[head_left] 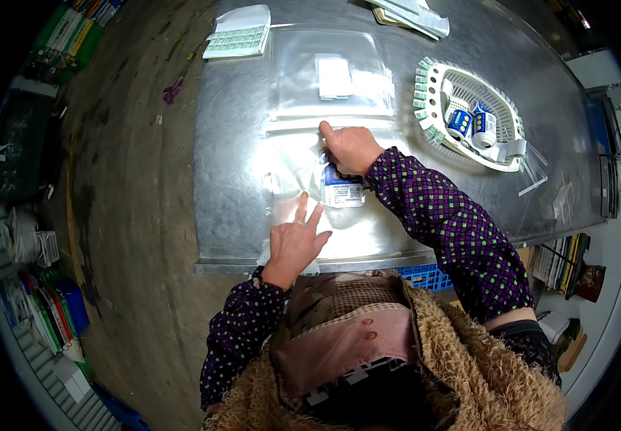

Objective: The person peels adhesive labels from a backing sheet and applies them to the top of small blue boxes, then places the finished boxes into a white plastic basket on a metal table.

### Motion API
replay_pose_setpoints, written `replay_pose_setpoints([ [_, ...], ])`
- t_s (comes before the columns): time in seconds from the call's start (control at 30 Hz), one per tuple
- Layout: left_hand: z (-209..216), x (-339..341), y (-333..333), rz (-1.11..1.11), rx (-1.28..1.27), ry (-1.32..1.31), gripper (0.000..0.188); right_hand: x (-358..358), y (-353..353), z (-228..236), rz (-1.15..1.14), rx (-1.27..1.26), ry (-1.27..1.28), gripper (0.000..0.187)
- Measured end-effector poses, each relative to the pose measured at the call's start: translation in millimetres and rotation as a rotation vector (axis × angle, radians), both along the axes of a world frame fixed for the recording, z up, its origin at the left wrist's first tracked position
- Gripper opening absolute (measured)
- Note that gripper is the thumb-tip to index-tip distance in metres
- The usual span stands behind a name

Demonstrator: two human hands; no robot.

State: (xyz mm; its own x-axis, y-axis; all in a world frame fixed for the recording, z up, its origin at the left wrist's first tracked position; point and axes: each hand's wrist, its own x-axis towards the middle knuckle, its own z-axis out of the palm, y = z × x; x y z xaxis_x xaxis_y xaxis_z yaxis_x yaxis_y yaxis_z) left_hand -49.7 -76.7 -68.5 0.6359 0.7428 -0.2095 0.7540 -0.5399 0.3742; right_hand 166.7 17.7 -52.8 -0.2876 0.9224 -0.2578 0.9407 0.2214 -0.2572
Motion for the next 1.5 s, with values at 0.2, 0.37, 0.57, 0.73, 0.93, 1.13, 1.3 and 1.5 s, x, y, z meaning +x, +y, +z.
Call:
replay_pose_setpoints([
  [0.2,-8.2,-3.9,-1.6,0.059,-0.001,-0.007,0.056,30.1,-60.2,4.7,0.081,0.235,0.229,0.058],
  [0.37,44.1,-19.1,-17.5,0.006,-0.162,-0.473,0.035,5.7,-114.8,-35.9,-0.02,0.206,0.537,0.039],
  [0.57,23.4,-6.9,-18.0,0.054,-0.116,-0.129,0.035,35.2,-36.2,15.2,-0.391,-0.216,0.905,0.02],
  [0.73,7.1,-11.3,-19.6,0.053,-0.071,-0.038,0.037,31.0,29.5,144.5,-0.382,0.334,0.601,0.025],
  [0.93,3.0,-11.1,-18.5,0.08,-0.097,-0.103,0.037,25.0,-19.1,17.2,-0.12,-0.214,0.339,0.021],
  [1.13,1.1,-14.5,-19.9,0.1,-0.102,-0.119,0.038,13.2,-15.6,5.6,-0.106,-0.204,0.217,0.021],
  [1.3,6.7,-12.5,-18.5,0.102,-0.148,-0.093,0.037,7.0,-17.4,-5.4,-0.135,-0.103,0.164,0.02],
  [1.5,8.7,-8.8,-20.1,0.118,-0.139,-0.007,0.036,5.9,-11.7,25.2,-0.217,-0.045,-0.142,0.02],
])
